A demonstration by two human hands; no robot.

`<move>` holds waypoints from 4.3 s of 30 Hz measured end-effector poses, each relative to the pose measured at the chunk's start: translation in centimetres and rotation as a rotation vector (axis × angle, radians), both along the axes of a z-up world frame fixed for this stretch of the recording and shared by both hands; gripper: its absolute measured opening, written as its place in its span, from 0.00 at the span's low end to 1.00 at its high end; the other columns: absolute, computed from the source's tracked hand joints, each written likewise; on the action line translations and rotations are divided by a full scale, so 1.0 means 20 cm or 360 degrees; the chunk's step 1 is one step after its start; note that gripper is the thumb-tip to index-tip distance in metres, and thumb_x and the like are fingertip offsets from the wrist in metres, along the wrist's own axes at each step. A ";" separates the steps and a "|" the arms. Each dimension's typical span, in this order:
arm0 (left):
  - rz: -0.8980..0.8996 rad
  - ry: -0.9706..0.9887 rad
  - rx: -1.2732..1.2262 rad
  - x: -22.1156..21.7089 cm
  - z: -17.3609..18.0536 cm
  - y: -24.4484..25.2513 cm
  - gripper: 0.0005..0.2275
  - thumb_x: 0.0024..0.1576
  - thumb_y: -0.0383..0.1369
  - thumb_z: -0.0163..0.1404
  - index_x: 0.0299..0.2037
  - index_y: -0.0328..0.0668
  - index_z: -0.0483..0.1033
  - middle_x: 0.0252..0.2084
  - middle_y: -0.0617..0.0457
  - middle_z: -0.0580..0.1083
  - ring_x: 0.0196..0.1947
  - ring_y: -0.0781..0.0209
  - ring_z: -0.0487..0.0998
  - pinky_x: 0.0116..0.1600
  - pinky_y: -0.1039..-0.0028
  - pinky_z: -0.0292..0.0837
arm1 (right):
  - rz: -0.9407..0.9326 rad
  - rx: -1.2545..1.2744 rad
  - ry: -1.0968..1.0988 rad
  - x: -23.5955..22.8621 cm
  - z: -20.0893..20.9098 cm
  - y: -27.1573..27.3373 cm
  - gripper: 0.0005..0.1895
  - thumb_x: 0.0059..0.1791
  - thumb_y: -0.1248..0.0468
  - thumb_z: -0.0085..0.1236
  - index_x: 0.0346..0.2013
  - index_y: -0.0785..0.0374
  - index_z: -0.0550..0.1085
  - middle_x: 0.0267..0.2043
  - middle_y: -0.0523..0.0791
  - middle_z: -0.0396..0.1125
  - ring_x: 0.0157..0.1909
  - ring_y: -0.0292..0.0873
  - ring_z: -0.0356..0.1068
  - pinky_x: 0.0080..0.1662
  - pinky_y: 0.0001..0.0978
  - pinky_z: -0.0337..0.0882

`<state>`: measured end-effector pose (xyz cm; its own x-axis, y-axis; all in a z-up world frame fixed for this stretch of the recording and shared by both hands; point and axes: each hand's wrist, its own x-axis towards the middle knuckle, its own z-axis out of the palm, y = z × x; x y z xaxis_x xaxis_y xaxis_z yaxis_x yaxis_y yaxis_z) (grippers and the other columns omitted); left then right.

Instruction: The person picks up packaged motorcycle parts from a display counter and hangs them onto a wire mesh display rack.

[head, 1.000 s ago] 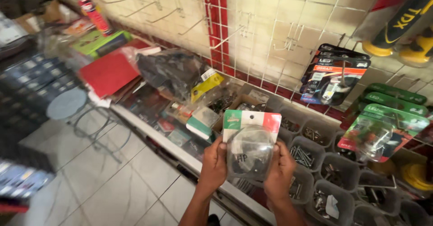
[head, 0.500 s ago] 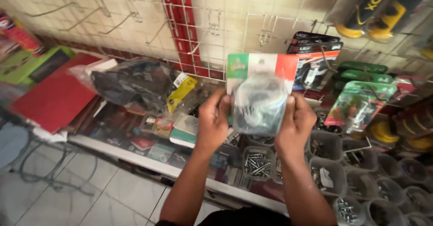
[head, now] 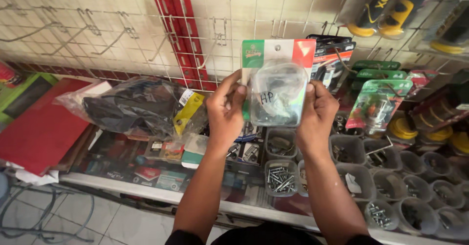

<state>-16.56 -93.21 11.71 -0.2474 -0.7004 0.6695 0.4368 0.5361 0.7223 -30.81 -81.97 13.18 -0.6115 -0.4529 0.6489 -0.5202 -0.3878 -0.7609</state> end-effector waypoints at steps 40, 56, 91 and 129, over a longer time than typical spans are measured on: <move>0.0560 -0.0447 -0.0001 -0.42 -0.16 -0.48 0.02 0.62 0.25 0.49 0.43 0.37 0.71 0.35 0.42 0.80 0.38 0.45 0.84 0.41 0.62 0.75 | -0.0403 0.0314 0.0715 0.04 -0.21 -0.29 0.48 0.51 0.66 0.61 0.77 0.72 0.42 0.78 0.65 0.41 0.79 0.69 0.45 0.74 0.52 0.54; 0.0892 -0.0289 -0.0557 -0.31 0.11 -0.18 0.14 0.56 0.19 0.49 0.53 0.33 0.73 0.52 0.42 0.74 0.54 0.42 0.76 0.57 0.58 0.72 | -0.0566 0.0592 0.0926 -0.01 -0.21 -0.34 0.49 0.46 0.68 0.64 0.78 0.57 0.50 0.75 0.62 0.44 0.71 0.72 0.56 0.60 0.57 0.69; 0.0753 -0.0548 -0.0758 -0.17 -0.03 0.00 0.24 0.61 0.26 0.54 0.67 0.34 0.63 0.64 0.37 0.68 0.66 0.37 0.70 0.71 0.57 0.66 | -0.0355 0.0430 0.1006 0.04 -0.23 -0.14 0.50 0.44 0.75 0.60 0.78 0.63 0.49 0.79 0.65 0.36 0.76 0.74 0.47 0.70 0.56 0.58; 0.2082 -0.1201 0.0294 0.68 -0.70 1.89 0.21 0.55 0.25 0.55 0.60 0.33 0.70 0.59 0.42 0.72 0.58 0.42 0.72 0.62 0.58 0.68 | 0.1714 0.0386 0.1169 0.81 -0.71 0.96 0.33 0.44 0.74 0.56 0.65 0.60 0.69 0.69 0.54 0.61 0.66 0.61 0.62 0.64 0.49 0.63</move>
<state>-2.86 -55.33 -2.20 0.3607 -0.7493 0.5553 -0.7493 0.1216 0.6509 -14.71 -62.73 -1.07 0.5801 -0.6377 0.5068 -0.3577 -0.7584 -0.5448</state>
